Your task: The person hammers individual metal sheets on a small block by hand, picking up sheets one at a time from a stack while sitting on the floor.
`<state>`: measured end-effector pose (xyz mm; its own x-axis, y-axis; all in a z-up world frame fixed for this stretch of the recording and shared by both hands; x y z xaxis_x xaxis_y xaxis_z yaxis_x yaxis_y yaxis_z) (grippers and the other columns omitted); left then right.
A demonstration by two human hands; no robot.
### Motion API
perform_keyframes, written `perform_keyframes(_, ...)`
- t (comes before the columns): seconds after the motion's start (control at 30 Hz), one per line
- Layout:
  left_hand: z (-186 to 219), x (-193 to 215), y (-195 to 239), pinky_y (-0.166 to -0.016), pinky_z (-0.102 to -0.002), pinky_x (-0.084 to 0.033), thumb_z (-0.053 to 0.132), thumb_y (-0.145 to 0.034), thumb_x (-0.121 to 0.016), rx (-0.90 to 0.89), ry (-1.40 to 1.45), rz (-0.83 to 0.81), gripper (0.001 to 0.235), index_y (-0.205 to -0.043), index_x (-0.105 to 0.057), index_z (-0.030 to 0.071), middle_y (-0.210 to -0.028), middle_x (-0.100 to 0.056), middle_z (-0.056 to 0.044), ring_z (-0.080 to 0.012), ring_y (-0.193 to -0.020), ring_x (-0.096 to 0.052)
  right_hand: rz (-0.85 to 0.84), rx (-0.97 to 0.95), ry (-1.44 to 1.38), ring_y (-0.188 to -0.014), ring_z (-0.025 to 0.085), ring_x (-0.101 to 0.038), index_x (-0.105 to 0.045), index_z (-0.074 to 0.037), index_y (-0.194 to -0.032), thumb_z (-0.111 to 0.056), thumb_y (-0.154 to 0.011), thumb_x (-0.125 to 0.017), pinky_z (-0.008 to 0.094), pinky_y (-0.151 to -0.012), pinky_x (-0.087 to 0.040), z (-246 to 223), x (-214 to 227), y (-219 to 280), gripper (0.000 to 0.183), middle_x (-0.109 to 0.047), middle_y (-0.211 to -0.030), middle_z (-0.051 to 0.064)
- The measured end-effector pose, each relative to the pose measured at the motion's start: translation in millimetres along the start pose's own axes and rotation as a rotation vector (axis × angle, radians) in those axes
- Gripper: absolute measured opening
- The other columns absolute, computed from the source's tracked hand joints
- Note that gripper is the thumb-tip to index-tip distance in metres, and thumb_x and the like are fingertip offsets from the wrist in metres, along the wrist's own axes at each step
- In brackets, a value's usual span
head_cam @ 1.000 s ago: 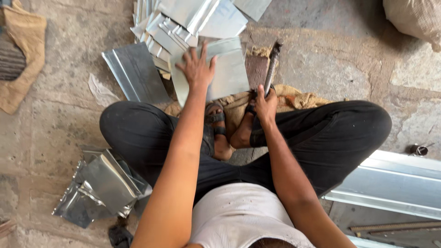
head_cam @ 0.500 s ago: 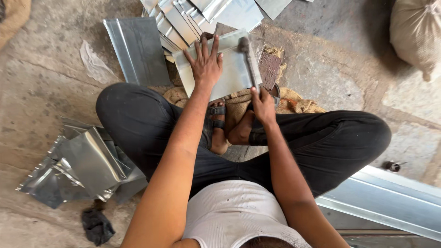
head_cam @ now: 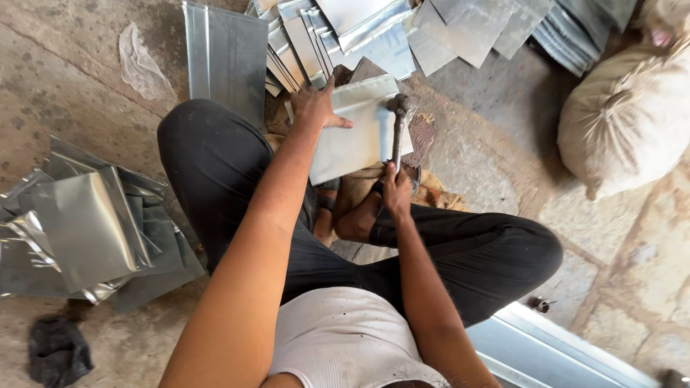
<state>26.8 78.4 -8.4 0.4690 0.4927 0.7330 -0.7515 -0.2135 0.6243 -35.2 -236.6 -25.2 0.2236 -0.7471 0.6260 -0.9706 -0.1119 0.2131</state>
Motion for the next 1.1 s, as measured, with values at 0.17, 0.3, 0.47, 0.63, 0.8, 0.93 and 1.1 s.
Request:
perform_keyframes(0.17,-5.5,-9.4,8.3,-0.118,-0.062,-0.031,0.080,-0.059,-0.083,0.084,0.205,-0.011,0.132,-0.164,-0.012,0.042,-0.160,-0.037,-0.021,-0.0442,-0.144,-0.040,-0.194,-0.166,-0.509,-0.048,0.009,-0.039,-0.053,-0.009,-0.088,-0.051,-0.111,-0.051,0.027,-0.041,-0.031,-28.3,14.7,21.0,0.048,-0.045,-0.063,0.000)
perform_keyframes(0.3,-6.8,-8.1,13.7,-0.120,-0.066,-0.028,0.064,-0.075,-0.079,0.098,0.345,0.068,0.108,-0.163,-0.019,0.051,-0.157,-0.046,-0.013,-0.0413,-0.140,-0.048,-0.148,0.203,-0.511,-0.040,0.004,-0.039,-0.051,-0.016,-0.078,-0.057,-0.110,-0.042,0.023,-0.031,-0.030,-103.8,73.0,25.8,0.053,-0.042,-0.056,-0.005)
perform_keyframes(0.47,-4.6,-15.2,13.5,-0.119,-0.064,-0.031,0.064,-0.080,-0.078,0.108,0.292,0.103,0.087,-0.156,-0.040,0.043,-0.153,-0.051,-0.012,-0.0399,-0.139,-0.049,0.015,0.763,-0.821,-0.041,0.008,-0.033,-0.054,-0.016,-0.101,-0.062,-0.106,-0.041,0.025,-0.030,-0.028,-199.9,169.3,44.7,0.048,-0.041,-0.058,0.000)
perform_keyframes(0.63,-2.4,-19.1,11.0,-0.116,-0.067,-0.027,0.066,-0.081,-0.076,0.136,0.279,0.101,0.088,-0.155,-0.037,0.041,-0.155,-0.044,-0.014,-0.0438,-0.137,-0.046,0.249,0.788,-0.685,-0.062,0.007,-0.050,-0.062,-0.012,-0.100,-0.058,-0.110,-0.032,0.022,-0.051,-0.042,-101.3,129.1,-1.2,0.056,-0.059,-0.078,0.008)
perform_keyframes(0.8,-2.0,-19.3,5.3,-0.118,-0.068,-0.027,0.065,-0.083,-0.075,0.136,0.296,0.107,0.088,-0.158,-0.037,0.039,-0.159,-0.042,-0.015,-0.0435,-0.141,-0.045,0.123,0.062,-0.053,-0.069,0.008,-0.056,-0.065,-0.004,-0.090,-0.050,-0.116,-0.036,0.025,-0.058,-0.046,33.8,34.0,-5.0,0.060,-0.063,-0.080,0.008)
perform_keyframes(0.93,-7.0,-23.6,5.8,-0.118,-0.068,-0.026,0.063,-0.081,-0.077,0.176,0.334,0.105,0.085,-0.155,-0.039,0.042,-0.158,-0.042,-0.012,-0.0425,-0.141,-0.044,0.005,0.245,0.233,-0.037,0.008,-0.043,-0.052,-0.013,-0.080,-0.045,-0.113,-0.030,0.029,-0.029,-0.035,-68.1,67.5,-15.1,0.051,-0.047,-0.054,-0.006)
perform_keyframes(1.1,-6.6,-22.3,6.7,-0.119,-0.063,-0.034,0.059,-0.082,-0.078,0.193,0.367,0.052,0.084,-0.156,-0.042,0.043,-0.154,-0.052,-0.010,-0.0379,-0.139,-0.051,0.054,0.554,-0.686,-0.039,0.005,-0.035,-0.051,-0.016,-0.085,-0.053,-0.109,-0.041,0.026,-0.031,-0.031,-193.5,158.9,11.9,0.045,-0.041,-0.055,-0.004)
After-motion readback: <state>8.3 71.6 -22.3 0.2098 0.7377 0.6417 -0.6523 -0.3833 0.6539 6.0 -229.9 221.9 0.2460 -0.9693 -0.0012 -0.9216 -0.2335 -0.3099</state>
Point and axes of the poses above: each hand's wrist, its own y-axis away from the middle knuckle, its own x-axis out of the back of the hand, z = x × y, the point moved 5 cm from there along -y, towards the middle knuckle
